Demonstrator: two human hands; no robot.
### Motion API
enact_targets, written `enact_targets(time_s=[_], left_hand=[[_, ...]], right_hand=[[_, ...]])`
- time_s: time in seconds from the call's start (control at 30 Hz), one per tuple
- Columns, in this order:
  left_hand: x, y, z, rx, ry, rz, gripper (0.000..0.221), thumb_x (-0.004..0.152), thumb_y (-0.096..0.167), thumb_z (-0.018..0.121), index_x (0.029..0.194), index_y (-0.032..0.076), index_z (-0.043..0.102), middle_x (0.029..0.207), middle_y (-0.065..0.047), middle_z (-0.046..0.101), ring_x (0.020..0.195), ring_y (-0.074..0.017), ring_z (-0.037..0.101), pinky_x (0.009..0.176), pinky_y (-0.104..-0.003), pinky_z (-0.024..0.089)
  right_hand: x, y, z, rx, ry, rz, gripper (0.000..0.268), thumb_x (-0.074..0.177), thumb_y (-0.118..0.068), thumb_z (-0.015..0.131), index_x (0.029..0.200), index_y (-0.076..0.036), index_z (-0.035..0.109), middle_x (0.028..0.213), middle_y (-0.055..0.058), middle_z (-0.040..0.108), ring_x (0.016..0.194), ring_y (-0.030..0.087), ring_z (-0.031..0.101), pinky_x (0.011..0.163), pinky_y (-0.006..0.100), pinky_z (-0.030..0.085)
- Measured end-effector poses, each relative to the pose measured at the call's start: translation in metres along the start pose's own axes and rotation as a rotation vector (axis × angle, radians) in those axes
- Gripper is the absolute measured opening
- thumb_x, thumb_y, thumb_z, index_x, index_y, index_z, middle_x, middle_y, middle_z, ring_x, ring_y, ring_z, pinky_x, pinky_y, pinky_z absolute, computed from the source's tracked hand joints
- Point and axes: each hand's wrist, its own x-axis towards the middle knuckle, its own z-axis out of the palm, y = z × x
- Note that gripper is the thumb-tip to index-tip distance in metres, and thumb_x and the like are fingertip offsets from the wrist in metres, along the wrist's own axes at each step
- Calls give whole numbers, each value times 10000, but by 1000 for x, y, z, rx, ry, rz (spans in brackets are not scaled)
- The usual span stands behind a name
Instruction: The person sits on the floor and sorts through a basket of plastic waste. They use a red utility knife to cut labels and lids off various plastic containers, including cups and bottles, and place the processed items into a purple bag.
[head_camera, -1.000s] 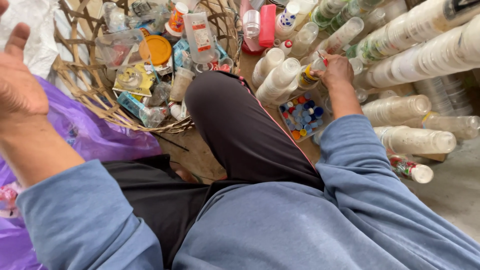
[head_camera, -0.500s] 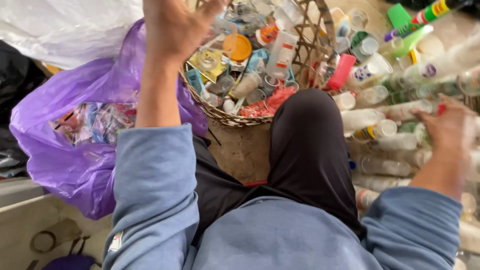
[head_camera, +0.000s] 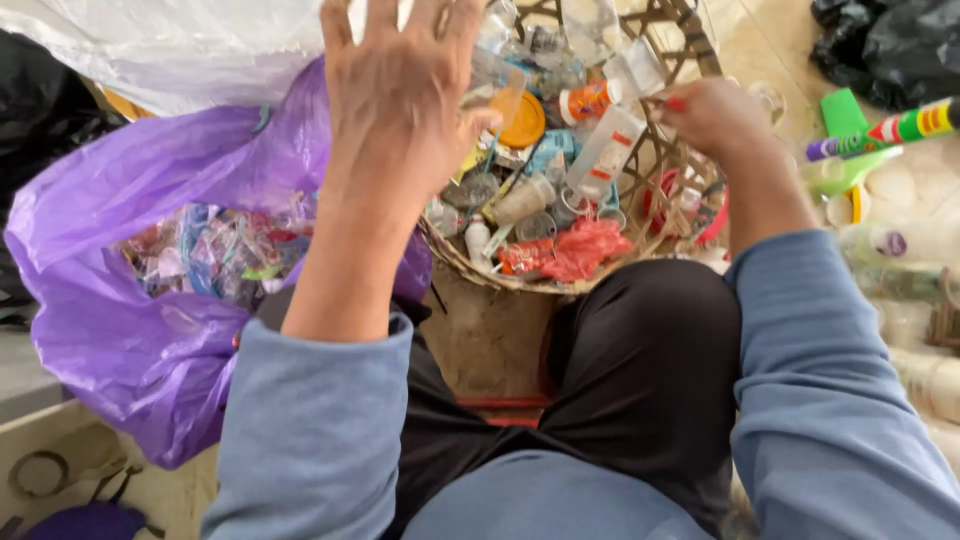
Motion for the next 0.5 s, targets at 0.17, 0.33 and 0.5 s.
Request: enact_targets(time_s=[0.17, 0.33, 0.5], left_hand=[[-4, -11, 20, 26, -266, -20, 870, 695, 519, 853, 1430, 134, 590, 1324, -153, 686, 1296, -397, 535, 1087, -633, 324], [-15, -23, 10, 67, -466, 19, 987, 686, 587, 782, 1495, 103, 488, 1299, -169, 670, 1351, -412, 484, 1088, -671, 326], [-24, -23, -5, 24, -512, 62, 942, 715, 514, 765, 1515, 93, 500, 1312, -166, 661, 1364, -402, 482, 1126, -647, 305]], right_hand=[[117, 26, 115, -552, 35, -317, 389, 1005, -515, 575, 1356, -378, 673, 1487, -105, 575, 1268, 204, 603, 936, 466, 587], [143, 47, 158, -349, 24, -357, 700, 922, -273, 690, 1571, -232, 432, 1589, -29, 446, 1158, 378, 642, 871, 515, 549], [163, 54, 145, -570, -142, -279, 670, 732, -543, 872, 1300, -219, 727, 1218, 35, 760, 1122, 288, 707, 937, 461, 582]])
